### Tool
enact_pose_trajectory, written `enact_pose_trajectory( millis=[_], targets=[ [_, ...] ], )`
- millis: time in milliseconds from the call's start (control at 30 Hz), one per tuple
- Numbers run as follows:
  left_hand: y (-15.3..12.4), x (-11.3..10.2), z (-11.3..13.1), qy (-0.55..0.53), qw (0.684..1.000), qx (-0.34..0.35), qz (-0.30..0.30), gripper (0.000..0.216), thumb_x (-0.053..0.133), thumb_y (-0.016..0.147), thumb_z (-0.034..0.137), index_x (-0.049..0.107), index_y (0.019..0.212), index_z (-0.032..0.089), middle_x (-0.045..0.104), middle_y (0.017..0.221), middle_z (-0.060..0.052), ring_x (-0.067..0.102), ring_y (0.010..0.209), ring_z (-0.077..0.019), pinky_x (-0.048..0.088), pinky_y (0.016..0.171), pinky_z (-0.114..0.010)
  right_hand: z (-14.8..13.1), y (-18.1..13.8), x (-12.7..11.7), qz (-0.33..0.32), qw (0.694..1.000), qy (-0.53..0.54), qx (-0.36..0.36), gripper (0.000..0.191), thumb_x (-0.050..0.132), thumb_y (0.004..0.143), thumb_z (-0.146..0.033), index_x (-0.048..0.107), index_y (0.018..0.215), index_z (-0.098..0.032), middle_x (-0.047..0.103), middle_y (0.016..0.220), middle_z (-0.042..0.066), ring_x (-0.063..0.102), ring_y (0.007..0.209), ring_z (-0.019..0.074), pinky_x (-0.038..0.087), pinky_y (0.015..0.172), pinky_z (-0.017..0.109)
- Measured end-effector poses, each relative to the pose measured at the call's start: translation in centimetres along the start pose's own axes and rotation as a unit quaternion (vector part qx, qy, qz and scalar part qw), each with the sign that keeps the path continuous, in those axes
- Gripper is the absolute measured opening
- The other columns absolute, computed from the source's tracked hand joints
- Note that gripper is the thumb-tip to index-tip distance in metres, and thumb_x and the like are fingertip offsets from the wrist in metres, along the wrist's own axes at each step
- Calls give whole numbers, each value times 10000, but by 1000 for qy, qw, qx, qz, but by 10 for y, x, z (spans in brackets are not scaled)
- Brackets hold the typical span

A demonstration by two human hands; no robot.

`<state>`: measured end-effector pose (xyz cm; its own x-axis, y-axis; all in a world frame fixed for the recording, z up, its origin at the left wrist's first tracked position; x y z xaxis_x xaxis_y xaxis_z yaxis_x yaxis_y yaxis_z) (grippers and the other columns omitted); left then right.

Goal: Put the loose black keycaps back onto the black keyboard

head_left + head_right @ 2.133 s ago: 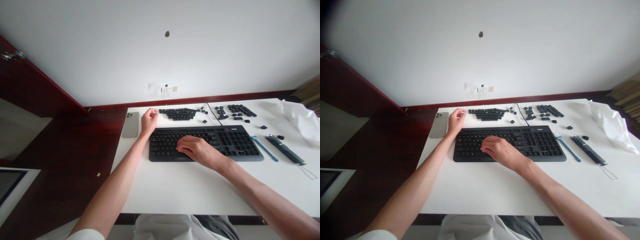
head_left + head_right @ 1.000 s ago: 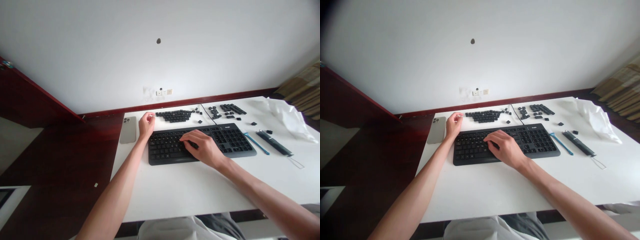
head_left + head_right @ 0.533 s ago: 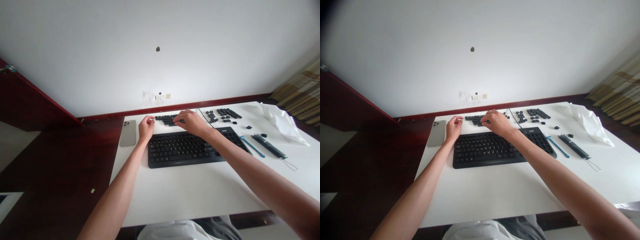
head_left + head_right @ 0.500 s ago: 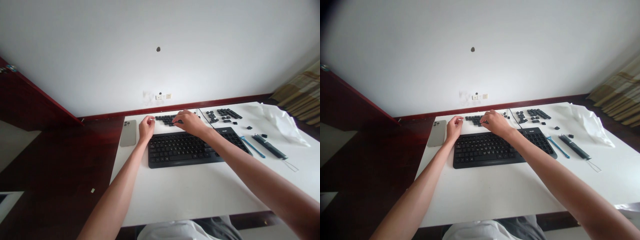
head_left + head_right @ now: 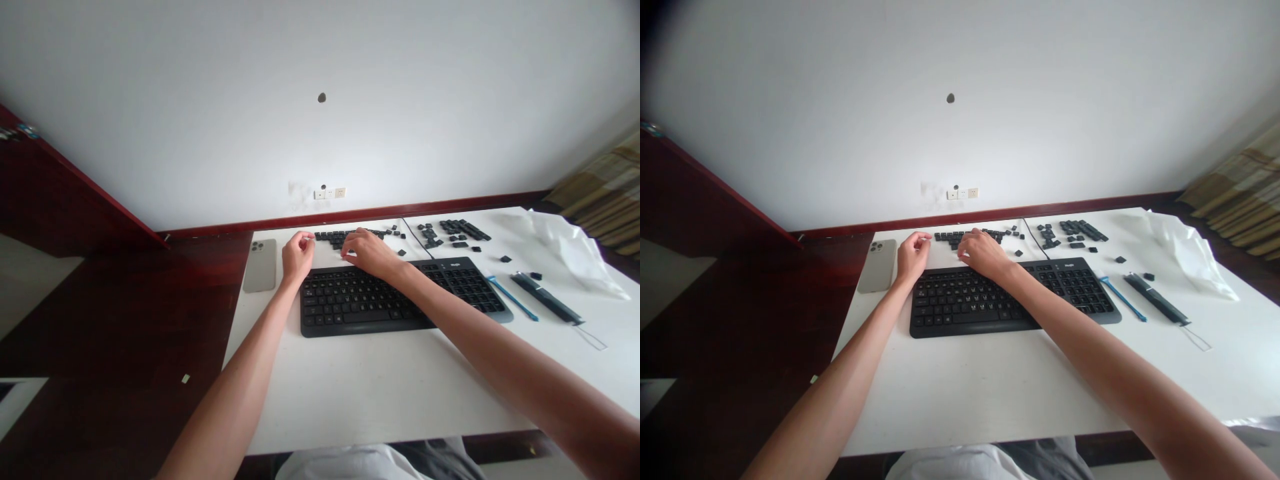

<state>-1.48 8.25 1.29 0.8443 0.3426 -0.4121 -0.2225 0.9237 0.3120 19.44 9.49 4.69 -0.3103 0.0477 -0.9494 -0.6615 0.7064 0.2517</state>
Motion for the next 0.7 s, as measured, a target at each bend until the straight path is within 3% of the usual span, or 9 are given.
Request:
enact_pose_trajectory(
  millis=[267, 500, 633, 700],
  targets=[
    [0, 0, 2, 1, 1000, -3, -1, 159, 569, 884, 208, 723, 925, 221, 624, 687, 24, 549, 618, -153, 397, 650, -270, 4, 0, -5, 18, 999, 26, 13, 127, 676, 907, -124, 787, 909, -185, 778, 953, 70, 640, 974, 264, 488, 868, 370],
    [0, 0, 1, -1, 1000, 0, -4, 153, 569, 889, 220, 720, 916, 221, 649, 714, 11, 577, 658, -164, 403, 653, -270, -5, 0, -2, -3, 999, 34, 10, 128, 668, 901, -106, 762, 948, -180, 761, 939, 87, 668, 939, 248, 496, 829, 348],
    [0, 0, 0, -2, 1000, -2, -3, 159, 566, 886, 217, 721, 920, 222, 648, 719, 11, 580, 671, -165, 402, 657, -269, -7, -16, -14, 49, 989, 136, 33, 257, 611, 895, -101, 750, 1091, -192, 751, 1019, 71, 680, 910, 204, 516, 822, 328],
    [0, 0, -1, -3, 1000, -1, -4, 162, 565, 884, 218, 723, 920, 224, 637, 705, 17, 566, 652, -160, 394, 654, -270, -6, -32, -21, 54, 974, 212, 58, 242, 594, 902, -148, 764, 1063, -209, 744, 1033, 60, 685, 870, 184, 537, 805, 325]
  ],
)
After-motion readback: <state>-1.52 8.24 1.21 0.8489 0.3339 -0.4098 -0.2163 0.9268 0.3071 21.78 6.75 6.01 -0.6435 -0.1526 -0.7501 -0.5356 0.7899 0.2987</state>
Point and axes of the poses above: each hand's wrist, its own y-axis towards the middle knuckle, its own x-axis out of the palm, z = x × y, the point moved 2 cm from there along y, towards the middle knuckle
